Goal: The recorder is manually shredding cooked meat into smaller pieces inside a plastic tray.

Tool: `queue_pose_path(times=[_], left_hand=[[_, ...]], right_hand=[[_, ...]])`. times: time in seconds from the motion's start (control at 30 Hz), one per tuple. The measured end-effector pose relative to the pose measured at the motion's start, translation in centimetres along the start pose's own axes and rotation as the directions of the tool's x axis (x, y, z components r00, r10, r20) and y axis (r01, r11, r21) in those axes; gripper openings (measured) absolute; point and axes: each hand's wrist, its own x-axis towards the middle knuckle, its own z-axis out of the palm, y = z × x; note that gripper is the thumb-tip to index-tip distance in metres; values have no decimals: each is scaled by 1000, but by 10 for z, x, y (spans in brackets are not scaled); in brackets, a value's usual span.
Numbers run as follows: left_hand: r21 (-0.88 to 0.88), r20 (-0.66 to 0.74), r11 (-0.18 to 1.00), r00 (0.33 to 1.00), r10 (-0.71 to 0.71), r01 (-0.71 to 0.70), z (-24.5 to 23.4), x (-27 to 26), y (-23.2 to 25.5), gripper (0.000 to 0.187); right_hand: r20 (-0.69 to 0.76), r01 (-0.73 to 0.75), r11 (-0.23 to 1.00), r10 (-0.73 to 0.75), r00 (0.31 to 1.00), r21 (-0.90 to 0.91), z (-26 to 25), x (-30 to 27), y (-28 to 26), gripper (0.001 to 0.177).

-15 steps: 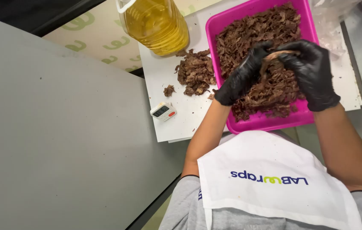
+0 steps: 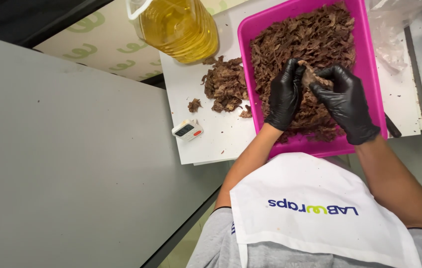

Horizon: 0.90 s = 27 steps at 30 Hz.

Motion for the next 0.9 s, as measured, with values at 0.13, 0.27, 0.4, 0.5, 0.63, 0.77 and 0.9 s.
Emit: queue_pose_path(times=[0.13, 0.27, 0.4, 0.5, 0.63, 0.77, 0.9], left_hand=[[-95, 207, 887, 880, -427, 453, -12, 21, -7, 28], [-536, 78, 744, 901, -428, 400, -43, 55, -26, 34], [-589, 299, 655, 881, -368, 473, -65, 70, -5, 51], [-314, 466, 741, 776, -425, 594, -48, 49, -20, 65], [-286, 405, 914, 901, -156, 287, -28, 37, -30, 68], [-320, 467, 776, 803, -370, 544, -18, 25, -27, 51], [-645, 501, 484, 806, -317, 591, -23, 25, -4, 40]], right_hand=[[62, -28, 994, 22, 998, 102, -13, -13, -5, 15], [76, -134, 977, 123, 989, 168, -29, -26, 17, 15], [-7, -166, 899, 185, 983, 405, -40, -25, 41, 17], [-51, -74, 841, 119, 992, 535, -31, -9, 14, 18], [-92, 49, 926, -15, 996, 374, -23, 9, 26, 18], [-68, 295, 955, -295, 953, -1, -15, 30, -6, 15], [88, 472, 829, -468, 879, -301, -15, 41, -18, 35]])
